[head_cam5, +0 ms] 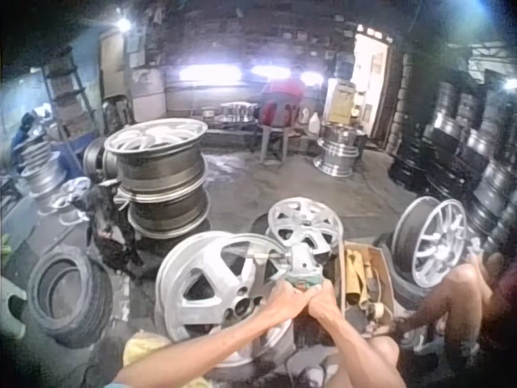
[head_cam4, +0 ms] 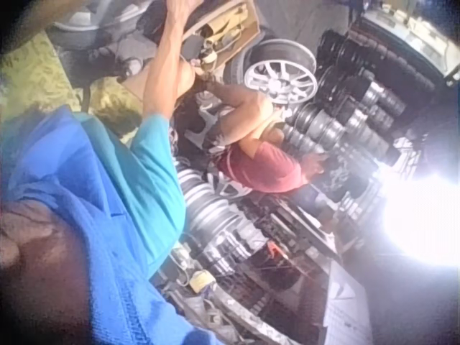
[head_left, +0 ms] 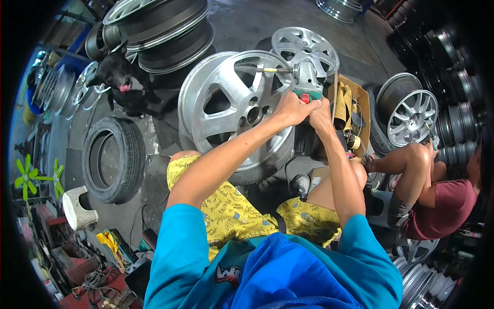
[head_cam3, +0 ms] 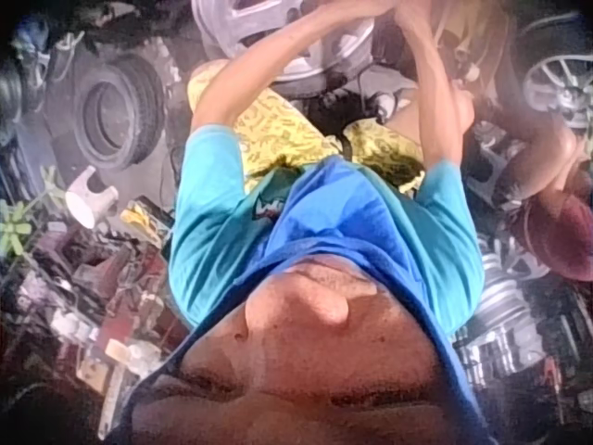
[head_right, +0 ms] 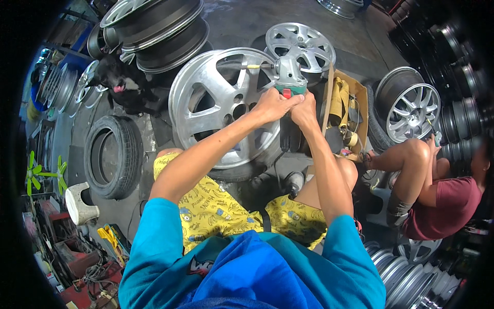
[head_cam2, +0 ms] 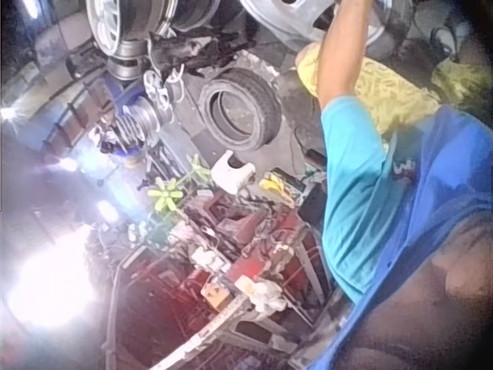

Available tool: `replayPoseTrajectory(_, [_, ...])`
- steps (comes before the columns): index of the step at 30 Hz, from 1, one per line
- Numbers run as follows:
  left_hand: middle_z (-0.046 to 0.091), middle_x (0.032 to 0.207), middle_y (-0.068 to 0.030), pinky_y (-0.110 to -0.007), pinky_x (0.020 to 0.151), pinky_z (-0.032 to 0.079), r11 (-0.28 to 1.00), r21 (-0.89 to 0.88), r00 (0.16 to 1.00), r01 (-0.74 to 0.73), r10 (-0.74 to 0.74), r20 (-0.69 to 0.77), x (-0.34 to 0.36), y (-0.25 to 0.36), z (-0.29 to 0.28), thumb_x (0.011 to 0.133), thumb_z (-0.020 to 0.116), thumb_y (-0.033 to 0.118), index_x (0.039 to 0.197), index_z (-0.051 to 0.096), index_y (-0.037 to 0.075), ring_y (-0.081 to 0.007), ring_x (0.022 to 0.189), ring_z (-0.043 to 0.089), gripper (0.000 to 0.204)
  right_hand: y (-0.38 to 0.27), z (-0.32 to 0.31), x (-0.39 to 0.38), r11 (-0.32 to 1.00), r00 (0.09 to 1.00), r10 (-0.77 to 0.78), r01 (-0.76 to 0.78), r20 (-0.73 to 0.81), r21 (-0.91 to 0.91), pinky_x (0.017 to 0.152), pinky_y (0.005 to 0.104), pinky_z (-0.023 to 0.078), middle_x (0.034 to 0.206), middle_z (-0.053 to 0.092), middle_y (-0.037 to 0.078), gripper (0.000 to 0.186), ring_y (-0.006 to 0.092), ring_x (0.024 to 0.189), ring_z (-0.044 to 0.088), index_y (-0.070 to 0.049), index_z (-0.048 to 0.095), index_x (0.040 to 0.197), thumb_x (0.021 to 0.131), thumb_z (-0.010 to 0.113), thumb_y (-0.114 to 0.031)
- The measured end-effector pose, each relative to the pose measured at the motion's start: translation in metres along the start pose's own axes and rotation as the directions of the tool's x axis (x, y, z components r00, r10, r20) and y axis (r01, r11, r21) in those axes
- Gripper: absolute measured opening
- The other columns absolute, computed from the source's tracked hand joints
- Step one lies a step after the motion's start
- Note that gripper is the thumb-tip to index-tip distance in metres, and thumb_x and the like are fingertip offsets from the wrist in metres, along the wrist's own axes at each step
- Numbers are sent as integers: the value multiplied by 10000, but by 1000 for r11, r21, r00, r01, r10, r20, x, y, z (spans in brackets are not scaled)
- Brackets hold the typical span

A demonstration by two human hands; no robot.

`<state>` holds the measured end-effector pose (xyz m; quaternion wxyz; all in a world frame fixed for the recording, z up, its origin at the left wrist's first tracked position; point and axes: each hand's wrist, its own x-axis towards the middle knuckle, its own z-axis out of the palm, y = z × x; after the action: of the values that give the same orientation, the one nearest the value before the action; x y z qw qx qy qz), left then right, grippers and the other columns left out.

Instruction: The person uses a handheld rotary tool to grind and polish the inner recesses and holes of a car wheel rim, rotating the wheel by hand to grind different areas.

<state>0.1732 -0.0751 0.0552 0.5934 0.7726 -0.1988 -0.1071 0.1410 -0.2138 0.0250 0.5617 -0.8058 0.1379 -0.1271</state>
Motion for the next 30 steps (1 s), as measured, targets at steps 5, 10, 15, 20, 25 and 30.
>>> replayPoseTrajectory(5, [581,525,-72,-364,558,461,997,71,997,14,-20,80,11,2,-12,840,730,538,566,625,-2,-170,503,553,615,-9,9,10,999,994,33,-31,-103,24,779,342,548,975,750,128,472,182,872,693,32,681,1129,779,856,-232])
replayPoseTrajectory(10, [596,542,-100,-376,583,478,998,56,999,-17,15,40,2,-6,-9,838,723,545,650,668,-17,-195,531,588,595,-7,11,-2,997,997,-34,29,-76,-65,779,351,547,975,748,129,481,187,856,690,23,679,1132,771,857,-240])
replayPoseTrajectory(15, [660,629,-125,-404,669,511,994,91,996,54,-60,62,-31,1,-1,823,715,585,670,695,-13,-235,637,655,618,15,0,-32,999,999,36,-36,16,21,810,354,545,987,750,124,511,181,875,689,16,678,1145,764,873,-264])
replayPoseTrajectory(20, [664,637,-124,-395,704,515,982,66,960,176,-186,207,-49,6,1,860,701,565,665,690,-31,-237,651,658,628,-4,-11,-58,996,993,69,-74,91,50,765,326,538,970,738,91,410,155,848,668,10,675,1133,818,837,-195])
replayPoseTrajectory(25, [703,849,-224,-413,788,526,988,115,960,104,-130,247,-58,26,3,880,694,580,835,690,-89,-292,824,693,671,-8,-26,-61,967,996,84,-85,17,241,667,292,507,899,707,34,322,115,757,626,2,677,1083,846,819,-163])
replayPoseTrajectory(30, [606,1177,-317,-464,929,505,975,181,985,-131,107,139,-81,14,8,883,685,617,1238,500,-160,-405,1085,639,874,-38,-38,-62,974,991,129,-125,-13,187,661,286,483,849,685,5,300,110,704,604,-21,711,978,737,820,-163])
